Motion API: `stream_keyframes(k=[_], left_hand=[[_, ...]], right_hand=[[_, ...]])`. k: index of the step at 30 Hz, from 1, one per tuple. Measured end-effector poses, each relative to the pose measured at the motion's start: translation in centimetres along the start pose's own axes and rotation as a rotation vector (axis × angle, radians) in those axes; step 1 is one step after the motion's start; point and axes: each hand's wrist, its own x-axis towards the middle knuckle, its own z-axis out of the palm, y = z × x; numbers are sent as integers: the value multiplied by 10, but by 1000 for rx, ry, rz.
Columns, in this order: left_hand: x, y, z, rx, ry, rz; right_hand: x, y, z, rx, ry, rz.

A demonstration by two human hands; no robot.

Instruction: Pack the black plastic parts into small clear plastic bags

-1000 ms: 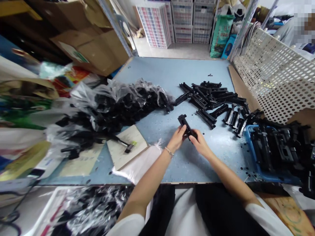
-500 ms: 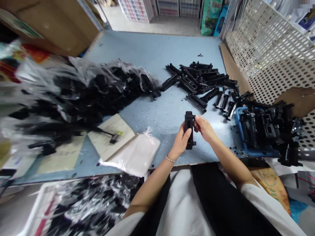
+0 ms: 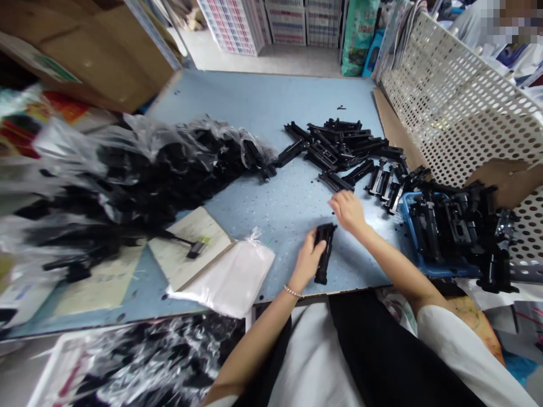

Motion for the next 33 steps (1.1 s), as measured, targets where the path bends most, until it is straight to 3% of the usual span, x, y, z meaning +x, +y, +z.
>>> stream_keyframes(k=[2,4,7,11,14,16,19,22,25,27,28,31,33], left_hand=[[-9,-7,5,235,-22,38],[-14,-10,8,435,9,69],[-5,-7,7,441,42,84],[30,11,3,-78,79,108],[43,34,0,-339,103,125],[38,50,-5,-361,85,150],[20,66,-10,-327,2,160],[6,70,-9,-275,-39,173],[7,65,-8,-216,14,199],[13,62,-13,-199,70,176],[16,62,-16,-195,102,154],[25,64,-24,-178,137,110],[29,64,-27,-153,116,129]], right_hand=[[31,26,3,-137,99,194],[46,48,8,-97,116,307],[35,57,18,81,109,327],[-17,23,19,303,66,179],[-46,-10,4,425,64,21],[-48,-21,-11,349,165,-51],[-28,-20,-27,164,308,-163],[-5,-17,-29,75,288,-230],[0,-19,-22,180,230,-77],[-13,-24,-17,253,201,3],[-23,-26,-16,247,189,-34],[-61,-35,-8,52,173,-343],[-79,-41,1,-94,157,-459]])
